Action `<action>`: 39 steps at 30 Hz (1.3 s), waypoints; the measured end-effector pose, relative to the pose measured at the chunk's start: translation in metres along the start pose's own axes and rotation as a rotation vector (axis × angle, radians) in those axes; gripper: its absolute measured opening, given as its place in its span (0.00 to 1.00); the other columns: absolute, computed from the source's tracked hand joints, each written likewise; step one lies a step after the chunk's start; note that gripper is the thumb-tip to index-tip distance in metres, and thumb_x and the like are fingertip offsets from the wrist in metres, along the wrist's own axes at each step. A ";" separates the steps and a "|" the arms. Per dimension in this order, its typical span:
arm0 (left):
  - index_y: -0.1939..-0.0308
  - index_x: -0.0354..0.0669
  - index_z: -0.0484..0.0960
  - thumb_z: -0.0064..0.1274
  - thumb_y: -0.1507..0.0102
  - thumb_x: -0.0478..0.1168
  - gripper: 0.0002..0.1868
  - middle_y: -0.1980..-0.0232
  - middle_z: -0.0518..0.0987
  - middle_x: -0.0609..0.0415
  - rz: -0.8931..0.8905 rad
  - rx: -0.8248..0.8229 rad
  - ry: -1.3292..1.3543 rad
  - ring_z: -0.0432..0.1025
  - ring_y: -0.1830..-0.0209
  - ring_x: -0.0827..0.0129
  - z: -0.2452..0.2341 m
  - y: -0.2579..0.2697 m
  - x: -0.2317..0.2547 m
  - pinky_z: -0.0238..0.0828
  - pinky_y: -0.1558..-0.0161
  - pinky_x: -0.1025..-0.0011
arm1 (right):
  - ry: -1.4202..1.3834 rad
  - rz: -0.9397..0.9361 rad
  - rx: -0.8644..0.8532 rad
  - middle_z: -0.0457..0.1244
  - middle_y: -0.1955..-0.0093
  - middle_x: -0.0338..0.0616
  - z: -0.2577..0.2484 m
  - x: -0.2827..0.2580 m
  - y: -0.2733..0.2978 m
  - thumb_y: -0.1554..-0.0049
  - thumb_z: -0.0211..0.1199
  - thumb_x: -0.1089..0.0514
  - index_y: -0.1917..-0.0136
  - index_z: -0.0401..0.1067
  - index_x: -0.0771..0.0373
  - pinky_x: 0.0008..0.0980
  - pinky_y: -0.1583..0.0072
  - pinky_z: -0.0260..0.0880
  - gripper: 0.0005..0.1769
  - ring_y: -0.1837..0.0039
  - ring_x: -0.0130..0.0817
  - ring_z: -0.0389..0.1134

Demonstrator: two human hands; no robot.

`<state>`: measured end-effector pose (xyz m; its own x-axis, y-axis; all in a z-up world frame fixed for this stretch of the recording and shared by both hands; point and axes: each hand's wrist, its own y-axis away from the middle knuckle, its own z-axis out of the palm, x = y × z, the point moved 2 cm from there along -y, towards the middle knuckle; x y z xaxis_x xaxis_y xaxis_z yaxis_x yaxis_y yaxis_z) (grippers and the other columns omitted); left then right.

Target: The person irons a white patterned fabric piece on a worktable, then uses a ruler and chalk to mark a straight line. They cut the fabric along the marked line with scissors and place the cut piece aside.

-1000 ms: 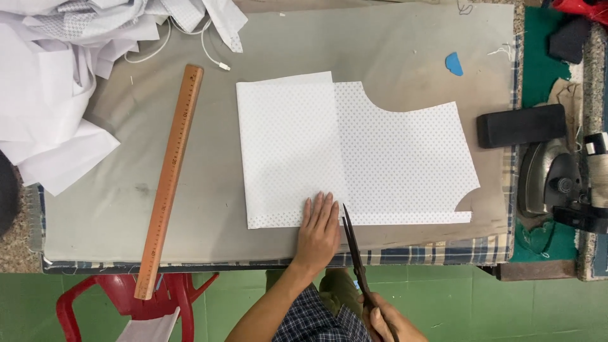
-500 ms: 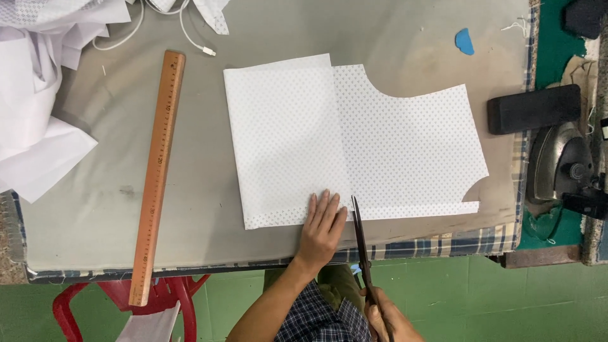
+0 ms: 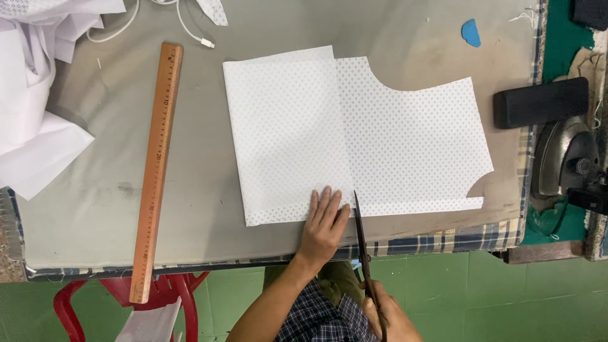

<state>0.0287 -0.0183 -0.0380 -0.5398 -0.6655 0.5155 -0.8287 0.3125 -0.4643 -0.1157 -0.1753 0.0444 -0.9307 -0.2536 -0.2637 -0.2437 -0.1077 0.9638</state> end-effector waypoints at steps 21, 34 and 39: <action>0.51 0.32 0.85 0.65 0.38 0.25 0.12 0.37 0.76 0.29 -0.005 0.010 0.013 0.67 0.32 0.34 -0.001 -0.002 -0.001 0.64 0.31 0.35 | -0.005 -0.046 0.010 0.48 0.72 0.36 0.000 -0.006 -0.003 0.46 0.47 0.27 0.29 0.64 0.55 0.34 0.67 0.50 0.42 0.72 0.27 0.48; 0.49 0.33 0.84 0.67 0.39 0.25 0.14 0.35 0.74 0.29 -0.002 -0.017 0.003 0.65 0.31 0.35 0.002 0.002 -0.001 0.63 0.31 0.35 | 0.099 -0.001 0.037 0.51 0.69 0.39 0.000 -0.009 0.000 0.46 0.44 0.26 0.29 0.64 0.53 0.38 0.63 0.54 0.43 0.68 0.30 0.51; 0.50 0.33 0.85 0.67 0.39 0.26 0.14 0.37 0.75 0.29 -0.003 -0.009 -0.005 0.67 0.32 0.34 0.003 0.002 -0.001 0.65 0.32 0.36 | 0.154 0.004 0.044 0.54 0.66 0.42 0.000 -0.009 -0.002 0.47 0.41 0.24 0.29 0.62 0.52 0.39 0.61 0.58 0.44 0.67 0.32 0.55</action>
<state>0.0281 -0.0190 -0.0422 -0.5362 -0.6701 0.5132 -0.8318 0.3161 -0.4562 -0.1068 -0.1730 0.0444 -0.8793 -0.3991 -0.2597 -0.2554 -0.0651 0.9646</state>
